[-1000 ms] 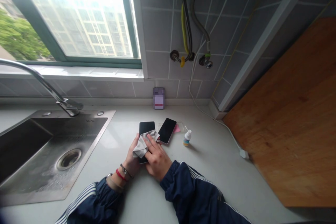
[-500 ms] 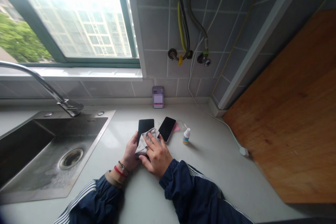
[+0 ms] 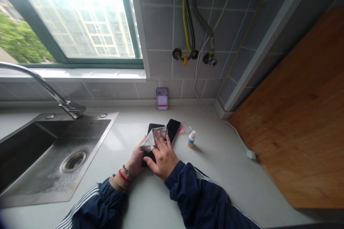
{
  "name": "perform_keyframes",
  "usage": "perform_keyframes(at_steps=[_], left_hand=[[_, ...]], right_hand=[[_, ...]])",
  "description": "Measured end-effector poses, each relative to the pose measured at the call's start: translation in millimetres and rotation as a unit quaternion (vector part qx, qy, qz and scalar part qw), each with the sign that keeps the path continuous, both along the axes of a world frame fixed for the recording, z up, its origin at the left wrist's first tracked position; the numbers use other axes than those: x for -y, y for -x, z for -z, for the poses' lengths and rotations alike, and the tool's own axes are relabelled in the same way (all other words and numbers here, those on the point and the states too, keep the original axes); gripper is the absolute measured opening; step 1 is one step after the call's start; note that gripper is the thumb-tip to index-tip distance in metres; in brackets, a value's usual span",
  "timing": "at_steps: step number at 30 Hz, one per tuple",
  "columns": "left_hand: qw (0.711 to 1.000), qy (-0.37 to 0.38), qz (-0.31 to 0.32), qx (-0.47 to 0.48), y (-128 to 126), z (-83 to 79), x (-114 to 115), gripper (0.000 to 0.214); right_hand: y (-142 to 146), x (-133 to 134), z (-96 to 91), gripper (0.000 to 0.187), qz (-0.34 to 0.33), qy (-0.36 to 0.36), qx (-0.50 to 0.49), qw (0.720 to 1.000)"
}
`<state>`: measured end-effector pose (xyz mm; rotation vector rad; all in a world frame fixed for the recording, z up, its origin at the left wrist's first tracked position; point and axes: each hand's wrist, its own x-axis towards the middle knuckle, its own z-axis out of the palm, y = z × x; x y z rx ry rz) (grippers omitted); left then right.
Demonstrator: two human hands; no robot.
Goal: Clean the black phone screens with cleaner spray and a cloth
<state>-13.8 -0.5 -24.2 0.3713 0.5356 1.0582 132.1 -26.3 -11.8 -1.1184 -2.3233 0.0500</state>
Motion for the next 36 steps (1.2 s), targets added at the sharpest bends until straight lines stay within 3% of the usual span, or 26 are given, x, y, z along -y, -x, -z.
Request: perform_keyframes(at_steps=[2, 5, 11, 17, 23, 26, 31, 36], left_hand=[[1.000, -0.004, 0.009, 0.004, 0.6, -3.6, 0.9, 0.051], [1.000, -0.005, 0.006, -0.001, 0.5, -8.0, 1.3, 0.053], [0.999, 0.016, 0.025, -0.038, -4.1, -10.6, 4.6, 0.038], [0.998, 0.030, 0.037, -0.050, -5.8, -9.7, 10.2, 0.039], [0.995, 0.014, 0.010, -0.101, -4.8, -4.5, 8.8, 0.031], [0.997, 0.008, 0.000, -0.071, -4.9, -4.9, 6.0, 0.037], [0.999, 0.027, 0.036, -0.009, -2.4, -14.1, 1.5, 0.060], [0.998, 0.049, -0.010, -0.034, -0.6, -26.7, 2.0, 0.057]], right_hand=[[3.5, 4.6, 1.2, 0.056, -0.039, 0.002, 0.017, 0.999], [5.4, 6.6, 3.2, 0.053, -0.046, -0.005, 0.014, 0.999], [-2.5, -4.6, 3.3, 0.041, 0.037, -0.045, -0.046, 0.997], [-7.9, -11.3, 1.9, 0.054, 0.099, -0.048, -0.070, 0.991], [-0.4, -2.5, 4.3, 0.044, 0.042, -0.026, -0.050, 0.998], [2.2, -0.2, 4.3, 0.046, 0.012, -0.011, -0.033, 0.999], [2.7, -0.4, 3.8, 0.045, 0.004, 0.016, -0.017, 1.000], [3.0, 0.9, 3.3, 0.043, -0.004, 0.033, -0.008, 0.999]])
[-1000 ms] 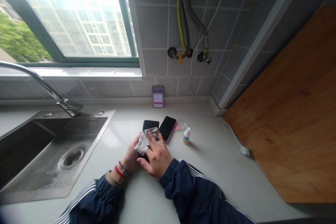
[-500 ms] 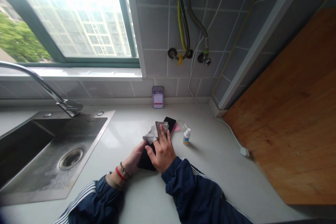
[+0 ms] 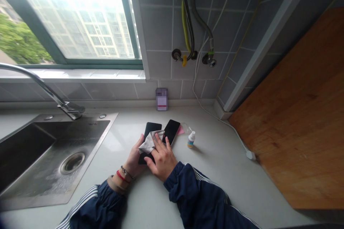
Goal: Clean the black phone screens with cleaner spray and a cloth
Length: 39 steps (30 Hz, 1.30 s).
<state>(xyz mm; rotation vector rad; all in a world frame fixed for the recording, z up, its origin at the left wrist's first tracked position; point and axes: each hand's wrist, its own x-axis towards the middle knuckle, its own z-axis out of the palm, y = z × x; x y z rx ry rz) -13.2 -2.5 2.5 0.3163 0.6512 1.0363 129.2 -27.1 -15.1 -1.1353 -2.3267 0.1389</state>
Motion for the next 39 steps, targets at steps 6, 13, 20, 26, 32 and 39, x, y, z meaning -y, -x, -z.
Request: perform_keyframes(at_steps=[6, 13, 20, 26, 32, 39], left_hand=[[0.999, 0.016, -0.047, -0.021, -1.8, -8.7, 0.8, 0.055], [0.999, 0.007, -0.034, -0.031, 3.2, 3.3, -2.6, 0.059], [0.998, -0.020, -0.050, -0.027, 8.0, 14.0, -7.6, 0.057], [0.999, -0.029, -0.034, 0.024, 12.5, 5.7, -12.0, 0.067], [0.998, -0.050, -0.031, 0.020, 20.3, 7.6, -14.7, 0.071], [0.997, -0.046, -0.019, 0.051, 21.8, 7.8, -13.5, 0.084]], right_hand=[[0.7, 0.4, 0.5, 0.042, -0.002, 0.016, -0.002, 1.000], [0.9, 1.0, -1.3, 0.041, -0.004, 0.025, 0.003, 1.000], [1.1, 3.0, -3.3, 0.039, -0.008, 0.024, -0.005, 1.000], [1.5, 6.6, -3.9, 0.026, -0.057, 0.015, -0.013, 0.998], [3.9, 8.8, 1.2, 0.022, -0.100, -0.018, -0.019, 0.995], [7.6, 12.8, 6.2, 0.030, -0.116, -0.002, 0.003, 0.993]])
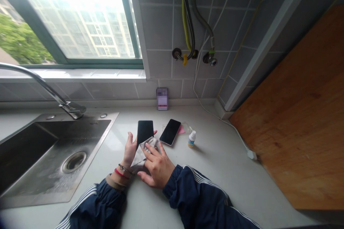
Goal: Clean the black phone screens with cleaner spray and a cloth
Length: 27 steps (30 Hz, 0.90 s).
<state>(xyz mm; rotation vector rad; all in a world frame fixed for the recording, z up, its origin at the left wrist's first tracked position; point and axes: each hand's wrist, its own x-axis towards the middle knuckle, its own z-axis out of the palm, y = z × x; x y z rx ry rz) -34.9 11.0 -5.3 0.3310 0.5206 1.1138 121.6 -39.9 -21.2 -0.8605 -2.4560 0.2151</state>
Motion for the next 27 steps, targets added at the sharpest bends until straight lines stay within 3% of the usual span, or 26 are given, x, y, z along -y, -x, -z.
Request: perform_keyframes(at_steps=[4, 10, 20, 23, 27], left_hand=[[0.999, -0.003, 0.032, 0.009, -5.0, 2.5, 3.2, 0.089], [0.997, -0.029, -0.005, -0.068, -17.3, 1.6, 11.4, 0.076], [0.998, 0.017, -0.044, -0.041, -16.0, -4.0, 4.4, 0.073], [0.998, 0.026, -0.026, -0.055, -13.8, -2.7, 4.6, 0.076], [0.996, 0.001, 0.015, -0.083, -13.8, -1.6, 7.1, 0.079]], right_hand=[[0.4, 0.2, -3.7, 0.050, 0.013, 0.014, 0.025, 1.000], [-6.5, -10.1, -8.7, 0.066, 0.096, 0.022, 0.033, 0.995], [-8.6, -13.2, 1.8, 0.037, -0.033, 0.026, -0.062, 0.997], [-8.8, -14.2, 1.2, 0.035, -0.020, 0.024, -0.045, 0.998], [-10.1, -17.5, 0.4, 0.044, 0.047, 0.019, -0.010, 0.999]])
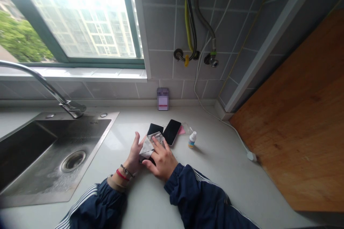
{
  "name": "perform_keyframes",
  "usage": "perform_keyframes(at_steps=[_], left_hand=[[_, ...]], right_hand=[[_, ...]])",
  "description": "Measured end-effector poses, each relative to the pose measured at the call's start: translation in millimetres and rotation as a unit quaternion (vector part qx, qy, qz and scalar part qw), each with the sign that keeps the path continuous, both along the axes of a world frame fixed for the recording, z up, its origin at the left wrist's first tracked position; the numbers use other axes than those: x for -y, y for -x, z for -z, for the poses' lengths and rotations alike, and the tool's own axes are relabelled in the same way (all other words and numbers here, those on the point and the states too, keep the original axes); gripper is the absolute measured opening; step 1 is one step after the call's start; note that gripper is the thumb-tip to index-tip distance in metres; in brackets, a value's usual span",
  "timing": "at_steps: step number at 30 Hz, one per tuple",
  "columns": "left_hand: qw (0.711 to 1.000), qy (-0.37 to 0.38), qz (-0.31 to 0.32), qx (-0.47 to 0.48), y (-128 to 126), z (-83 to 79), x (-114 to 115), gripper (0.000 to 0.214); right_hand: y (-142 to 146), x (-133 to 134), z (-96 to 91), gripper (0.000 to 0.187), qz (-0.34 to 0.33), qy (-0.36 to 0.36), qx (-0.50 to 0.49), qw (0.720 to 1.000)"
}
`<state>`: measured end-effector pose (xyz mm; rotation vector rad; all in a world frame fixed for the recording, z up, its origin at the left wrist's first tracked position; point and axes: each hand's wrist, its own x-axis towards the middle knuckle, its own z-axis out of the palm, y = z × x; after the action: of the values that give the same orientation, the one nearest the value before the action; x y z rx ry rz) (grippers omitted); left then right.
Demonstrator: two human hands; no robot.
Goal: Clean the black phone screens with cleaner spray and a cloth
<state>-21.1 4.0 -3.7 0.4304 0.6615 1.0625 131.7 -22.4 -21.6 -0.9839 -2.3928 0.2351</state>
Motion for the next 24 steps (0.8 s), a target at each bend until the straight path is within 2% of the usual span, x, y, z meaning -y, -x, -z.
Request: perform_keyframes(at_steps=[7, 13, 15, 19, 24], left_hand=[[0.995, -0.080, 0.038, -0.054, -4.1, 5.2, 7.8, 0.067], [0.982, -0.056, 0.131, -0.124, -3.9, 11.5, 16.3, 0.073], [0.983, -0.071, 0.108, -0.129, -4.5, 13.5, 15.2, 0.068], [0.986, -0.115, 0.005, -0.123, -7.4, 17.9, 9.1, 0.056], [0.994, -0.063, -0.042, -0.081, -8.8, 17.2, 6.1, 0.062]], right_hand=[[-7.3, -8.4, 1.3, 0.054, 0.125, -0.018, -0.014, 0.992], [-12.5, -12.5, -1.7, 0.059, 0.170, -0.034, -0.049, 0.984], [-12.3, -11.9, -1.8, 0.061, 0.162, -0.027, -0.041, 0.986], [-10.9, -9.2, -2.3, 0.063, 0.102, -0.016, -0.015, 0.995], [-7.6, -5.9, -7.7, 0.064, -0.002, 0.002, 0.014, 1.000]])
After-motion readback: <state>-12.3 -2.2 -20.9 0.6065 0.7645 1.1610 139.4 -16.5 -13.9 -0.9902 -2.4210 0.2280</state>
